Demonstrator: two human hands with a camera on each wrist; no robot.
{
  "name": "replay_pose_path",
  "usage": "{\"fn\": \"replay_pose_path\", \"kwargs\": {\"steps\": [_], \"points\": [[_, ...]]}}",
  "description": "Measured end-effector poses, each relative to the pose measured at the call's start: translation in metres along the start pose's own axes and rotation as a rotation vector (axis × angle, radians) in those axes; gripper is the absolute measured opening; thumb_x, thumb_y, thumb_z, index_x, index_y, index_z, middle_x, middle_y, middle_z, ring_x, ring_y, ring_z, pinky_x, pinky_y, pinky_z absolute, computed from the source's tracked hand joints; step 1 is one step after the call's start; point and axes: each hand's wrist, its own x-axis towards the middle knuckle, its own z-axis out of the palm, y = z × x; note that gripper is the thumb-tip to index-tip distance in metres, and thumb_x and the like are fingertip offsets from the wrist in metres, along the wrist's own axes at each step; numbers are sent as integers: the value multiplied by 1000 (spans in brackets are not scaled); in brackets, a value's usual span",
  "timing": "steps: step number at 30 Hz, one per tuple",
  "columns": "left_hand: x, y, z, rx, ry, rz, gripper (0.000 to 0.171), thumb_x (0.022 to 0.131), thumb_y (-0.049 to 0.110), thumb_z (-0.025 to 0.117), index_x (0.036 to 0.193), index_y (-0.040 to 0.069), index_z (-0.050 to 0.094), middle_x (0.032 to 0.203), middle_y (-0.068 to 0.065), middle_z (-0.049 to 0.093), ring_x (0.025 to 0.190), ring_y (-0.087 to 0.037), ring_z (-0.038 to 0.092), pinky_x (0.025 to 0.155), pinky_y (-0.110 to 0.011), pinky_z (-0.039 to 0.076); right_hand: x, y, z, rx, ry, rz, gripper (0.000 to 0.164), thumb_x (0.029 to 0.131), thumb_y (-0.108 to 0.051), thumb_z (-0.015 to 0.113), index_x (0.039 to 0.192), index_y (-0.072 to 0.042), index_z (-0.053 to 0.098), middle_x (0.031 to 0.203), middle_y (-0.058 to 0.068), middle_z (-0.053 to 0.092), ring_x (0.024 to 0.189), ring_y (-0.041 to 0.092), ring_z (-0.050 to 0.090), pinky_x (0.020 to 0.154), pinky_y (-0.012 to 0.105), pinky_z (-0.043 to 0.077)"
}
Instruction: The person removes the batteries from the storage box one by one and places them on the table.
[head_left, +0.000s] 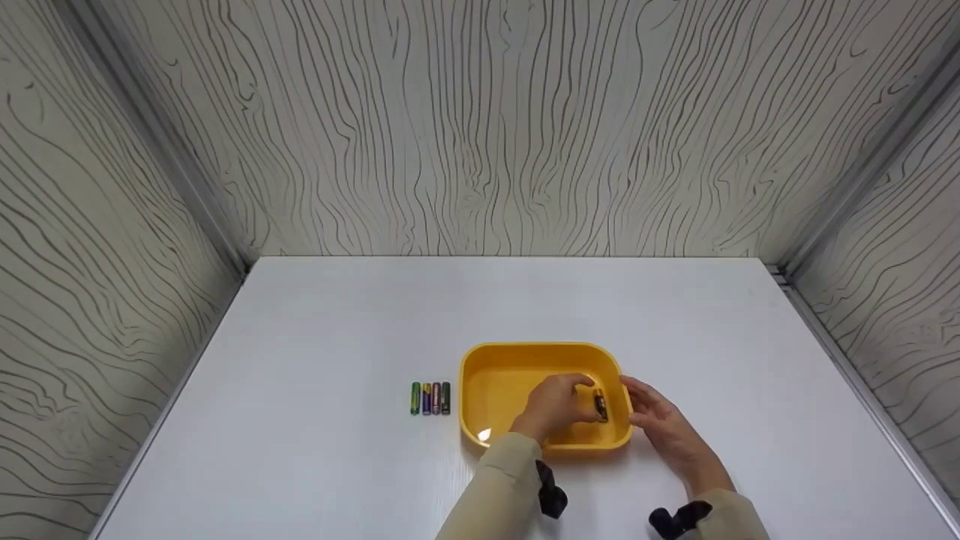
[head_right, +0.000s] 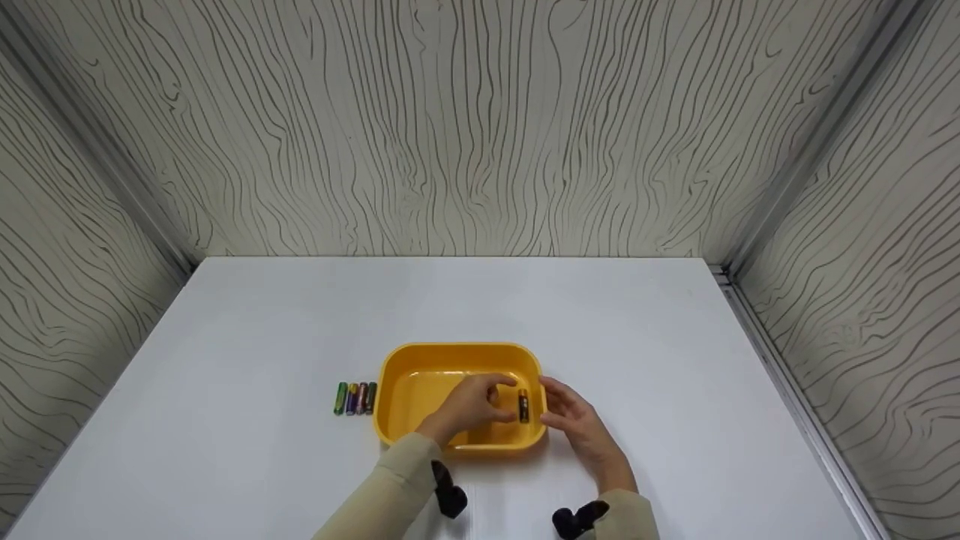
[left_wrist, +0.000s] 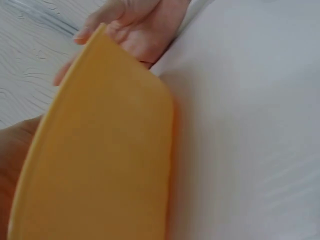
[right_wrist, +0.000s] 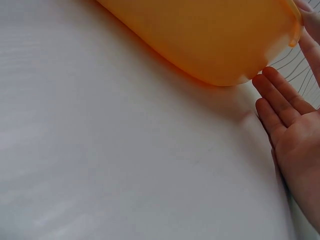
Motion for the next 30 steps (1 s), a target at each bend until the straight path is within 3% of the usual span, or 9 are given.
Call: {"fn": "replay_pose_path", "kwargs": {"steps": [4, 14, 17, 20, 26, 30], "points": [[3, 5, 10, 59, 22, -47, 50, 76, 26, 82, 123, 22, 65, 122, 4, 67, 103, -13, 59, 106, -33, 46, 0, -1, 0, -19, 26, 27, 62, 94, -8, 57, 149, -10, 31, 135, -29, 48, 124, -14, 46, 99, 5, 37], [8, 12, 23, 134, 50, -96, 47, 73, 23, 83, 118, 23, 66, 107, 6, 69, 91, -12, 56, 104, -33, 47, 0, -1, 0, -24, 29, 37, 60, 95, -11, 58, 149, -11, 33, 136, -29, 47, 125, -17, 43, 114, 23, 27], [7, 14, 25, 168, 55, -90, 42, 73, 24, 84, 112, 21, 68, 99, 6, 69, 86, -13, 54, 102, -32, 47, 0, -2, 0, -8, 22, 36, 59, 95, -11, 57, 149, -11, 33, 136, -29, 48, 125, -16, 45, 112, 19, 32], [7, 15, 25, 223, 53, -84, 39, 74, 26, 83, 109, 20, 68, 95, 6, 69, 83, -13, 54, 100, -31, 48, 1, -1, 0, 5, 20, 29, 59, 95, -10, 57, 148, -10, 33, 136, -27, 49, 125, -14, 46, 100, 6, 38], [6, 15, 21, 244, 23, -81, 36, 75, 27, 82, 107, 20, 68, 92, 6, 68, 81, -13, 52, 97, -30, 48, 3, -1, 1, -15, 65, 77, 60, 93, -14, 61, 148, -15, 36, 136, -27, 48, 125, -15, 46, 108, 15, 34], [5, 13, 19, 287, 10, -45, 34, 76, 28, 82, 106, 21, 69, 91, 7, 68, 80, -11, 52, 95, -27, 48, 2, 0, 0, -14, 59, 62, 61, 94, -11, 59, 149, -11, 33, 135, -28, 49, 124, -15, 46, 103, 9, 36]]}}
